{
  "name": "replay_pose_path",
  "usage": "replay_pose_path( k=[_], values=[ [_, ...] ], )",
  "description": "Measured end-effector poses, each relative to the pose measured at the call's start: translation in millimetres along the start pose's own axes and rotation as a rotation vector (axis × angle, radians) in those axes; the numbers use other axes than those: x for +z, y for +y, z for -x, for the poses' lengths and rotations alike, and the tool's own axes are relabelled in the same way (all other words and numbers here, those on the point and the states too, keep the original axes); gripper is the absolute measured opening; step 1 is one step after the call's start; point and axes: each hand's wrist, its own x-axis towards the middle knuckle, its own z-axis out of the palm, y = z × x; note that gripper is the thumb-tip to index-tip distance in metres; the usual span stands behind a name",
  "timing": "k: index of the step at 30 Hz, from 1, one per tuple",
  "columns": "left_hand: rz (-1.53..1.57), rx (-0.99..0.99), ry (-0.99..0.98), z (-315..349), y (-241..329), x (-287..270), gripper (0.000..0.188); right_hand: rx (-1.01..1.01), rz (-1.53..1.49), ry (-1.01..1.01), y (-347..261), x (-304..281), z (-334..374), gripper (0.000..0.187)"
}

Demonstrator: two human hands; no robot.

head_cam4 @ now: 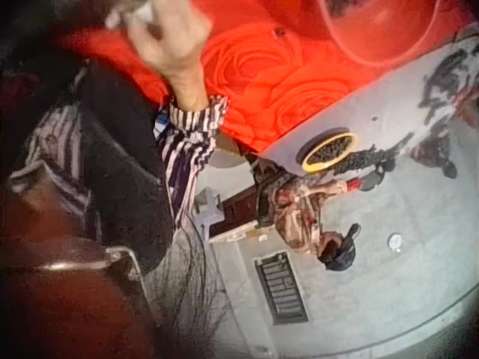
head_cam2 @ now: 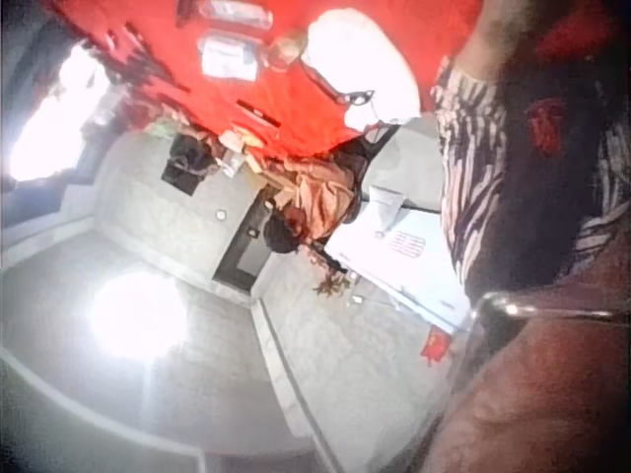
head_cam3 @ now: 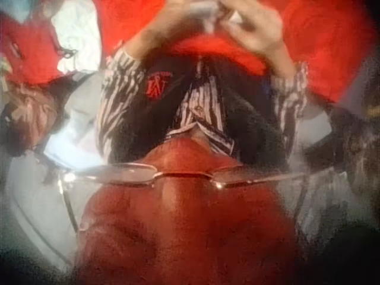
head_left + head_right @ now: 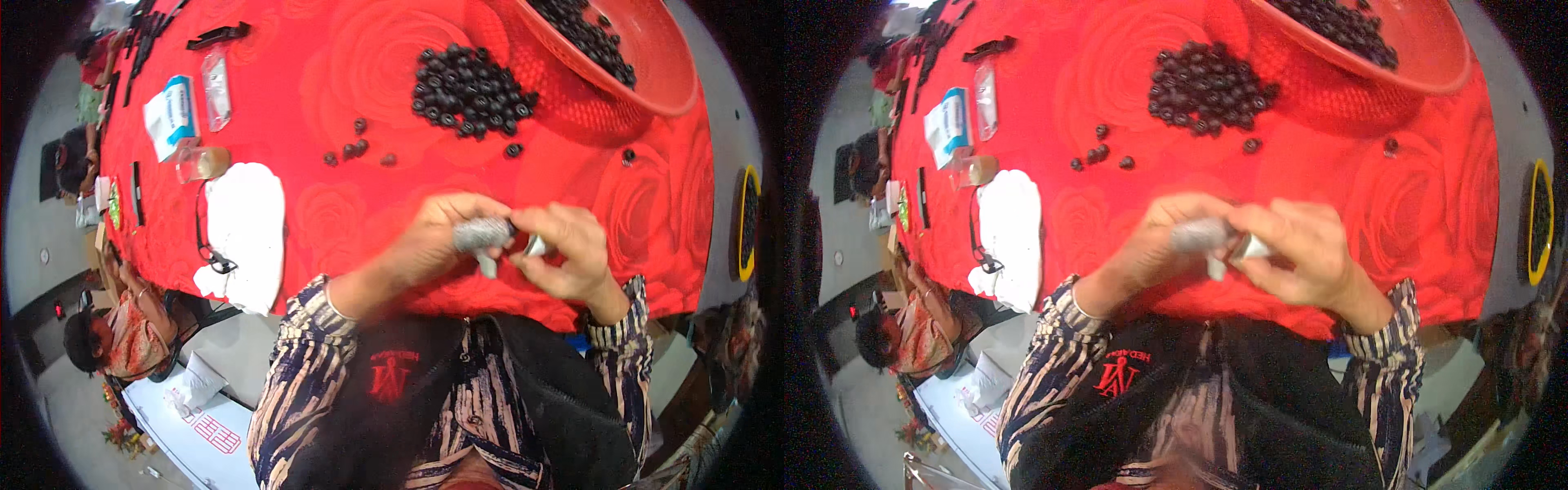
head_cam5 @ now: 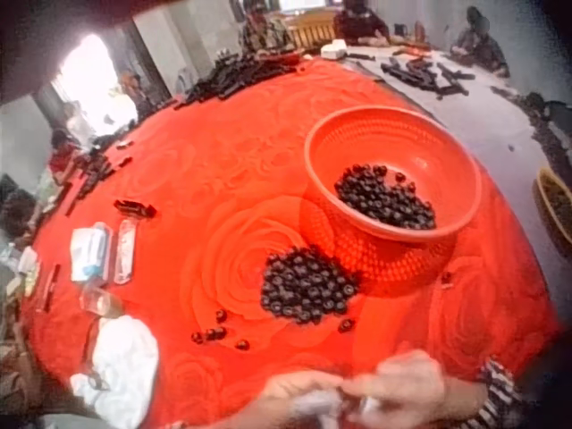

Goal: The person assembles small black plastic components by hand at a table.

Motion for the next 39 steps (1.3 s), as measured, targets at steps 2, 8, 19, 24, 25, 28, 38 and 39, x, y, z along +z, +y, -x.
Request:
replay_pose_path(
  k=[2, 8, 19, 24, 25, 28, 38, 39],
  values=[
    [-0.039, -0.038, -0.053, 1, -4, -6, 0.018, -0.046, 0.047, 0.013, 2, 9, 5, 0.043],
    [0.027, -0.004, -0.040, 0, -11, -7, 0.018, 0.007, 0.054, 0.047, -2, 15, 7, 0.039],
    [-1.053, 0.615, 0.465, 5, 33, -8, 0.011, -0.006, 0.203, 0.018, 3, 10, 5, 0.027],
    [-1.642, 0.783, 0.844, 9, 64, -41, 0.015, 0.082, 0.238, 0.013, 12, 10, 11, 0.031],
    [-1.642, 0.782, 0.833, 11, 67, -44, 0.015, 0.083, 0.264, -0.024, 13, 11, 12, 0.032],
    [-1.838, 0.860, 0.916, 8, 69, -39, 0.016, 0.049, 0.247, -0.020, 15, 13, 11, 0.032],
    [-1.814, 0.946, 0.207, -47, 30, 3, 0.018, 0.017, 0.279, 0.073, 12, 5, 13, 0.031],
    [-1.835, 0.926, 0.204, -52, 28, 3, 0.018, 0.016, 0.279, 0.077, 12, 6, 12, 0.031]
  ],
)
